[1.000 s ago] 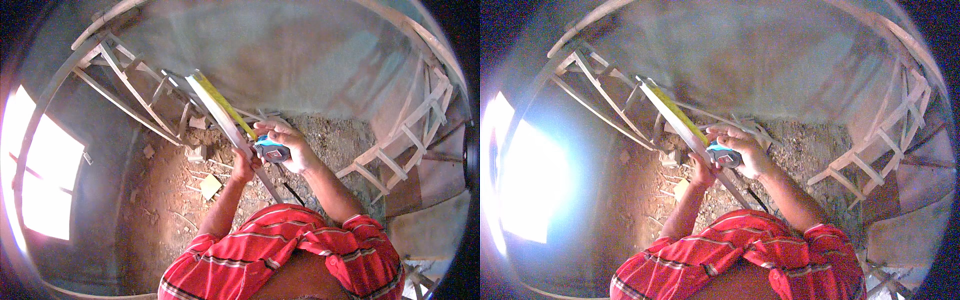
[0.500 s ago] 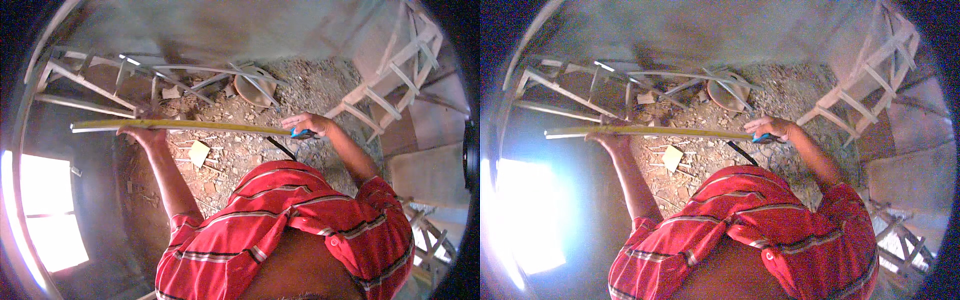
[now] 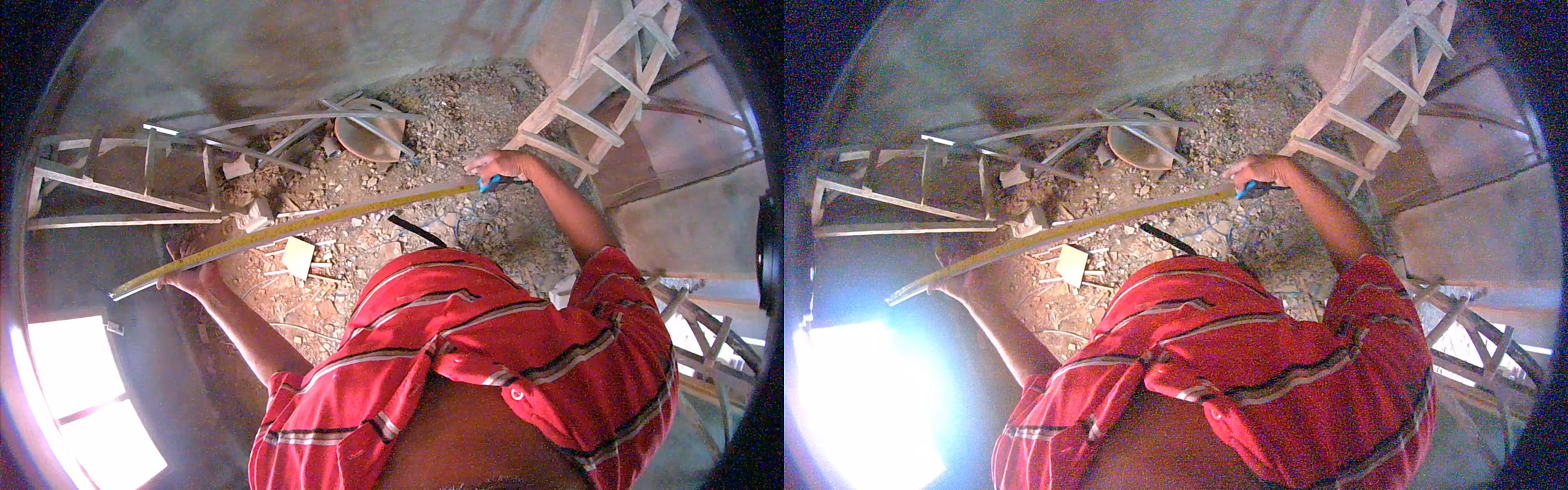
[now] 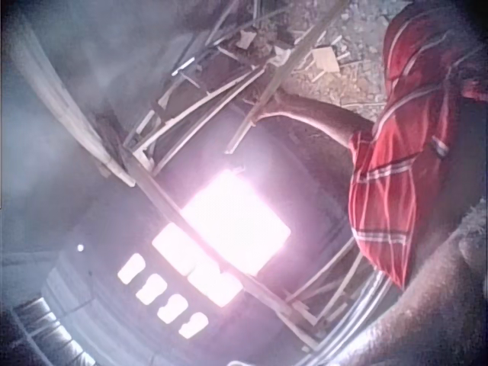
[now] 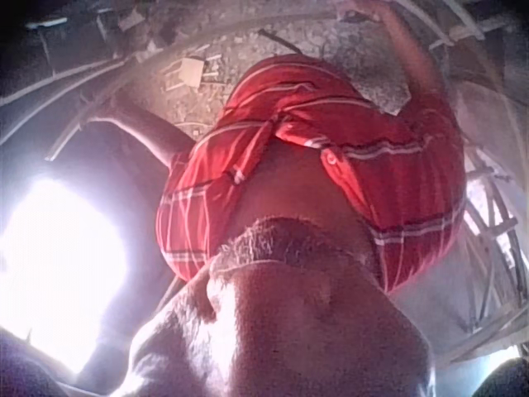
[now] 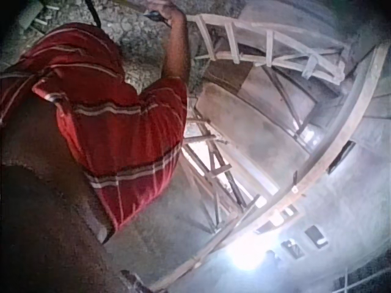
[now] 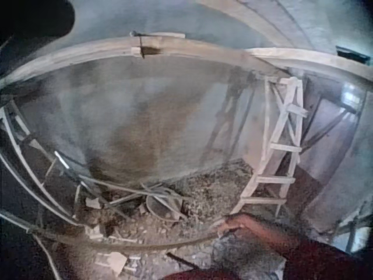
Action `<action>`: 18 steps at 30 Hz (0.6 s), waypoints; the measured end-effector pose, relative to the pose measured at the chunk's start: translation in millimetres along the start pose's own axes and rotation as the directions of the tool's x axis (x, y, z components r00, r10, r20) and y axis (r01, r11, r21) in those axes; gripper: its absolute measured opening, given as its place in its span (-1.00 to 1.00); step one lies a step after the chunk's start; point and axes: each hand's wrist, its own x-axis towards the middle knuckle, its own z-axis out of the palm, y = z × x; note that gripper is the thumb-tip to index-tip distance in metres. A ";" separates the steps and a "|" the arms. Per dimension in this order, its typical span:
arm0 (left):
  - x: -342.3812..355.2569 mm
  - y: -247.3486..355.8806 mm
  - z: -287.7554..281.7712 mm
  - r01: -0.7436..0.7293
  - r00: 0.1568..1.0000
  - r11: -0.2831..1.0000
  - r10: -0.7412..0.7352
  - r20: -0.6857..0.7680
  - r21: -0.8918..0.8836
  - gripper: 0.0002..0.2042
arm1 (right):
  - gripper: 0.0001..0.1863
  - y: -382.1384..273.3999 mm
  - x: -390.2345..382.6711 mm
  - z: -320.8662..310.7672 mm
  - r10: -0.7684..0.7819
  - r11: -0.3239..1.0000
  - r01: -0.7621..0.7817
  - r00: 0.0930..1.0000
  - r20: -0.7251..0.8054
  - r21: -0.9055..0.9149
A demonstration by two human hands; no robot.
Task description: The person measures a metal stud with a tape measure, then marks and cuts a section from another metal stud using tin snips by hand.
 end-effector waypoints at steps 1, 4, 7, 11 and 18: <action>2.7 1.4 -4.0 -0.003 1.000 1.000 0.003 0.000 -0.007 -0.06 | -0.27 1.1 2.1 -3.1 -0.002 1.000 0.003 1.000 -0.003 0.012; 10.9 5.9 -18.0 -0.016 1.000 1.000 0.016 -0.007 -0.019 -0.11 | -0.33 -1.9 6.0 -9.8 -0.004 1.000 0.004 1.000 0.007 0.009; 27.6 8.0 -34.4 -0.021 1.000 0.999 0.021 0.000 -0.045 -0.16 | -0.41 -14.6 2.2 -13.5 -0.013 0.998 0.015 1.000 0.020 -0.063; 68.7 9.1 -78.2 -0.013 0.999 0.996 0.018 0.050 -0.088 -0.22 | -0.57 -55.5 -31.6 -9.9 0.034 0.999 -0.034 0.999 -0.016 -0.021; 118.1 17.8 -173.9 -0.189 0.945 0.981 0.192 0.266 -0.035 -0.11 | -0.73 -122.5 -9.3 19.8 -0.057 0.994 0.072 0.985 0.165 -0.082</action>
